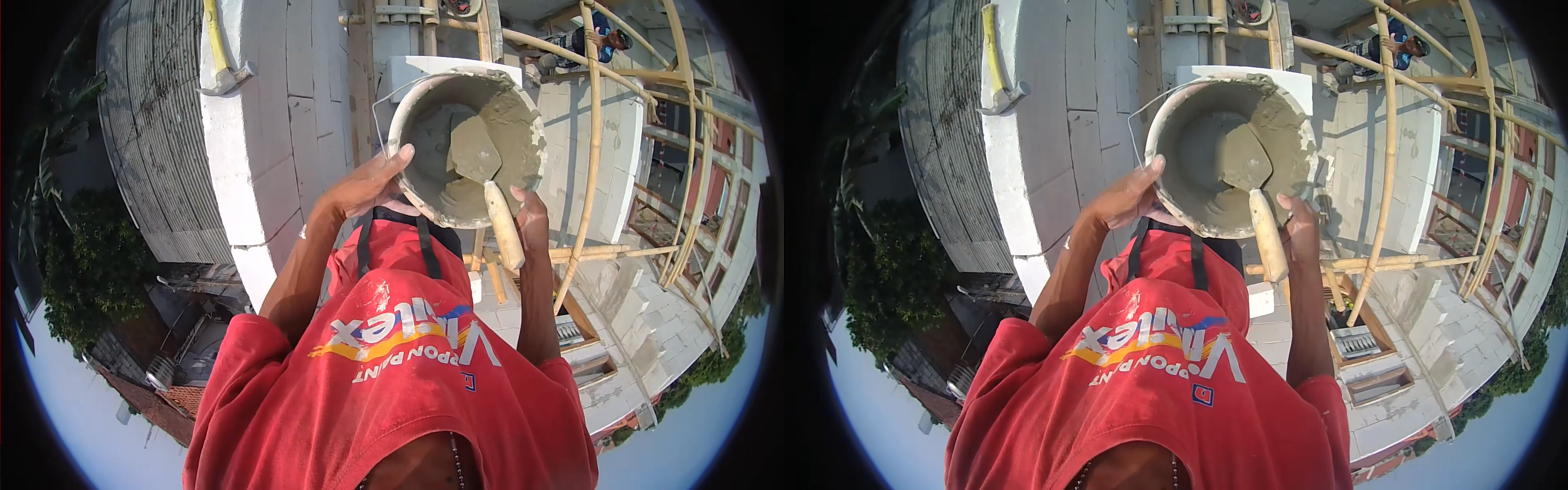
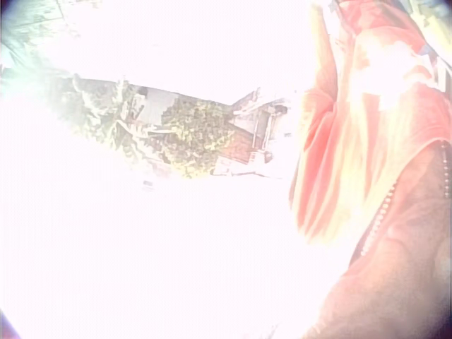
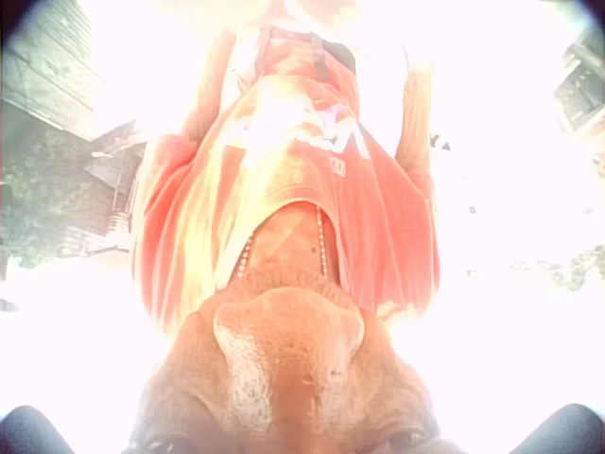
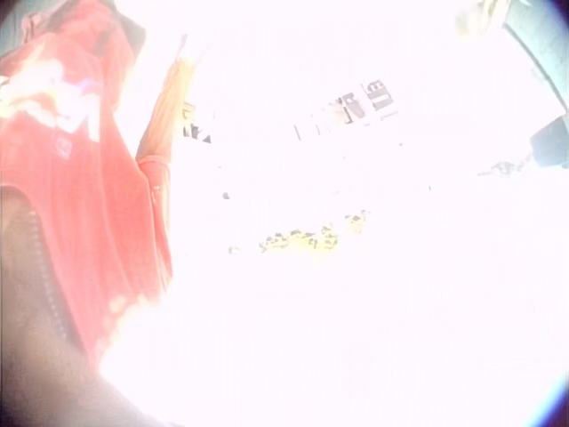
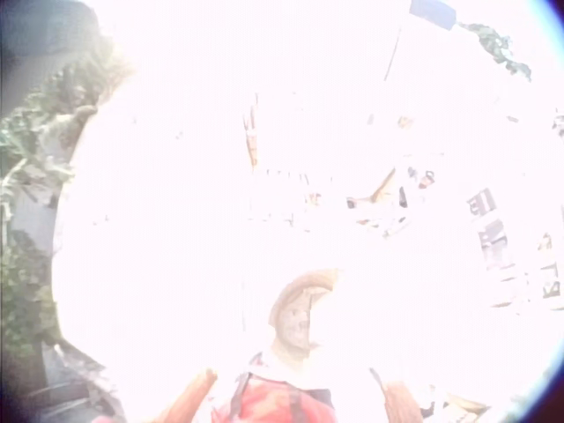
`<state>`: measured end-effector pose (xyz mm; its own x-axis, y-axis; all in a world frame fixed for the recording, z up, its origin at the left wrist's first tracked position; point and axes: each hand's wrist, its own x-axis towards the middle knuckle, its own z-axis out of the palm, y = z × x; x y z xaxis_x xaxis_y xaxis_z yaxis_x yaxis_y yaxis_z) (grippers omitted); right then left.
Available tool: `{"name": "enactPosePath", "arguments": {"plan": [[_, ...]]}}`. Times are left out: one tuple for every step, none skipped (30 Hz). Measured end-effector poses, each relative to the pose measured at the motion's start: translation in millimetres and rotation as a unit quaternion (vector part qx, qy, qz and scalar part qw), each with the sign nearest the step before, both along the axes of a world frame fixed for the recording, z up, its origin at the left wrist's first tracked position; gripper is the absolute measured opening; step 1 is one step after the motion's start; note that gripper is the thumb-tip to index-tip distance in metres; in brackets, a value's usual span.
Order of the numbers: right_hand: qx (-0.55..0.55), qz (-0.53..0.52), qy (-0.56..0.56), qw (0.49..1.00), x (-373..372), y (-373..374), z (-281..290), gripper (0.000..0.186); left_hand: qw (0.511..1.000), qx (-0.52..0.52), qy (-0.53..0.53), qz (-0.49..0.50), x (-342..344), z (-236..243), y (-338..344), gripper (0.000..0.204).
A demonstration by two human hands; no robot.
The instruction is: The person applies mortar to the top of a wall using a trowel, places a building block onto the mortar, and taps the block into place with a hammer.
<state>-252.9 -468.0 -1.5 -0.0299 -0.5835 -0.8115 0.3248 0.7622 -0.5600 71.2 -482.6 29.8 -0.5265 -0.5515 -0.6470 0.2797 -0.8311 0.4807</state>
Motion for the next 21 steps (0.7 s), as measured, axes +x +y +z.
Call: {"name": "enactPosePath", "arguments": {"plan": [[-0.001, 0.007, 0.000, 1.000, -4.7, 3.6, -0.2, 0.050, 1.000, 0.010, -0.004, -0.020, -3.8, -4.2, -0.5, 0.096], [-0.003, 0.005, 0.000, 1.000, -7.0, 2.9, 0.7, 0.050, 1.000, 0.008, -0.005, -0.021, -9.9, -4.8, 2.7, 0.096], [-0.001, 0.042, 0.021, 0.999, -9.6, 2.2, 1.2, 0.058, 0.999, 0.012, -0.043, 0.001, -16.2, -6.0, 6.7, 0.095], [0.001, 0.079, 0.042, 0.996, -12.2, 2.4, 3.1, 0.065, 0.996, 0.015, -0.081, 0.024, -21.6, -7.3, 10.8, 0.093], [0.000, 0.080, 0.045, 0.996, -12.4, -0.1, 11.5, 0.065, 0.997, 0.015, -0.078, 0.025, -25.5, -9.2, 16.1, 0.093], [0.035, 0.117, 0.046, 0.992, -8.5, -5.0, 22.7, 0.075, 0.996, 0.008, -0.077, 0.037, -27.6, -10.8, 22.4, 0.090], [0.051, 0.136, 0.048, 0.988, -3.9, -3.4, 27.0, 0.080, 0.996, 0.001, -0.077, 0.049, -29.9, -13.6, 28.4, 0.088], [0.067, 0.152, 0.053, 0.985, -0.7, -0.9, 34.0, 0.086, 0.996, -0.002, -0.071, 0.049, -34.4, -21.9, 34.4, 0.088], [0.055, 0.230, 0.162, 0.958, 4.3, 9.0, 38.6, 0.093, 0.977, -0.076, -0.197, 0.007, -39.4, -28.7, 40.1, 0.089], [0.044, 0.303, 0.268, 0.914, 5.1, 14.7, 40.4, 0.100, 0.960, -0.115, -0.255, -0.013, -42.2, -34.7, 43.5, 0.089], [0.023, 0.407, 0.313, 0.857, -4.6, 21.3, 21.9, 0.096, 0.938, -0.152, -0.310, -0.037, -48.2, -36.3, 44.4, 0.090], [-0.005, 0.503, 0.356, 0.788, -3.4, 22.6, 14.2, 0.093, 0.946, -0.137, -0.293, -0.008, -51.2, -32.1, 43.6, 0.090], [-0.015, 0.574, 0.375, 0.728, -3.4, 27.2, 10.7, 0.089, 0.953, -0.122, -0.275, 0.020, -54.0, -30.3, 43.7, 0.091], [-0.016, 0.575, 0.374, 0.727, 3.3, 26.4, 18.6, 0.089, 0.967, -0.088, -0.238, 0.029, -48.8, -48.3, 47.9, 0.092], [-0.061, 0.556, 0.406, 0.723, 7.3, 27.2, 25.6, 0.080, 0.967, -0.088, -0.237, 0.026, -51.6, -46.7, 44.7, 0.092], [-0.106, 0.534, 0.437, 0.716, 8.0, 28.2, 31.8, 0.072, 0.971, -0.071, -0.218, 0.060, -55.5, -44.2, 41.7, 0.093], [-0.106, 0.535, 0.433, 0.718, 2.4, 30.8, 37.1, 0.072, 0.973, -0.053, -0.204, 0.097, -55.8, -42.6, 41.1, 0.093], [-0.210, 0.508, 0.475, 0.687, -9.3, 30.1, 44.2, 0.067, 0.958, -0.111, -0.250, 0.092, -52.8, -54.4, 40.4, 0.092], [-0.310, 0.474, 0.509, 0.648, -19.5, 27.8, 50.1, 0.063, 0.957, -0.111, -0.252, 0.095, -44.9, -64.3, 42.0, 0.092], [-0.310, 0.473, 0.511, 0.647, -28.9, 23.9, 58.0, 0.063, 0.948, -0.139, -0.272, 0.093, -42.1, -64.1, 38.6, 0.092], [-0.263, 0.514, 0.555, 0.600, -39.9, 22.6, 66.6, 0.060, 0.939, -0.167, -0.287, 0.088, -47.1, -48.4, 31.3, 0.091]]}}
